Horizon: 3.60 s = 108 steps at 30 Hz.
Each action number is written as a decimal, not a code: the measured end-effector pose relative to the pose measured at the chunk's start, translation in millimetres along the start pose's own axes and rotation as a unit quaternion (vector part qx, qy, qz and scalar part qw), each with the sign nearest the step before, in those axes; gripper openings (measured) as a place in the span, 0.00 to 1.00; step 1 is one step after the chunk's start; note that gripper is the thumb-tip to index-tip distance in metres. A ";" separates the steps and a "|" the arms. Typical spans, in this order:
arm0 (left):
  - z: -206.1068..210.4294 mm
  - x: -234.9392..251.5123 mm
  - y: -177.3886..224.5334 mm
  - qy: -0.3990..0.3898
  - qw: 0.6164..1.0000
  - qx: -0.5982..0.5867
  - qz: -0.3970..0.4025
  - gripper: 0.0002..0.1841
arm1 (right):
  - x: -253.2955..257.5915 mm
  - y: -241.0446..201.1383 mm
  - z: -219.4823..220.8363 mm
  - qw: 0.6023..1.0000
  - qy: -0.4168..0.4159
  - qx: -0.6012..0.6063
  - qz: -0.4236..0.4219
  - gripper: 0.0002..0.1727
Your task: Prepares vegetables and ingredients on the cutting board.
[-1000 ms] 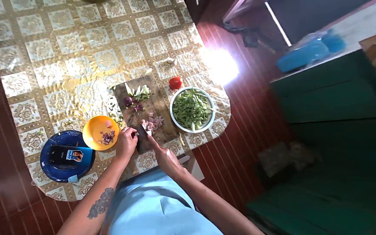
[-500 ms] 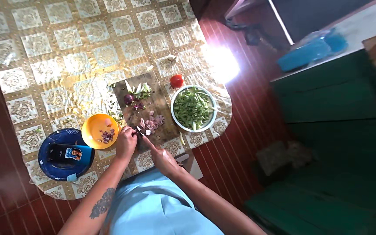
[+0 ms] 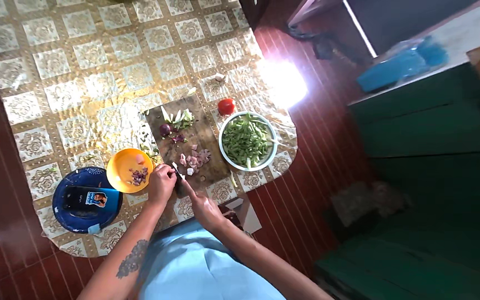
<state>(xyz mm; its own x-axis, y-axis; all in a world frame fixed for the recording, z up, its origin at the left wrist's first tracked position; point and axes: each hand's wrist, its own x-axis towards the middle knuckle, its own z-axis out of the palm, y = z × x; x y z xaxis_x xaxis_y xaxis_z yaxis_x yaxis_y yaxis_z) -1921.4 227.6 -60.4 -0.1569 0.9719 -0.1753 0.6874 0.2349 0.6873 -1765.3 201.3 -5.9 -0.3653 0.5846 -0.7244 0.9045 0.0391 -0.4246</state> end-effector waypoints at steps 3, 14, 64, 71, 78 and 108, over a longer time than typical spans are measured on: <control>0.5 -2.6 -0.3 -0.015 1.000 0.005 0.005 0.05 | 0.8 -10.5 -6.1 0.999 -0.036 -0.002 0.026 0.41; -4.8 18.8 19.1 0.048 0.999 -0.011 0.019 0.09 | -12.2 7.5 -18.5 0.998 0.041 -0.025 0.031 0.41; -17.8 13.3 41.7 -0.071 0.990 -0.051 0.114 0.11 | -41.1 19.2 -11.7 0.998 0.028 -0.059 -0.018 0.33; -55.4 -5.0 25.0 -0.014 0.996 -0.072 0.045 0.11 | -6.1 25.2 -25.0 0.998 0.051 0.028 0.003 0.33; 1.4 -20.2 13.5 -0.055 0.995 -0.039 -0.068 0.19 | -14.3 38.0 -11.8 0.989 0.112 0.083 -0.045 0.31; 22.5 -35.2 -6.1 0.024 0.991 0.060 0.118 0.05 | -6.5 3.3 -10.2 1.000 -0.013 -0.011 0.013 0.40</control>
<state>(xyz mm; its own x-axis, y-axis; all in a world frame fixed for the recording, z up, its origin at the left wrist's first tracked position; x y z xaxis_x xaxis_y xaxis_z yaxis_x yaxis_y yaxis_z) -1904.1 191.6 -74.3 -0.0140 0.9998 0.0167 0.7873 0.0007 0.6166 -1757.7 205.9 2.9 -0.3465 0.5645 -0.7492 0.9184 0.0417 -0.3933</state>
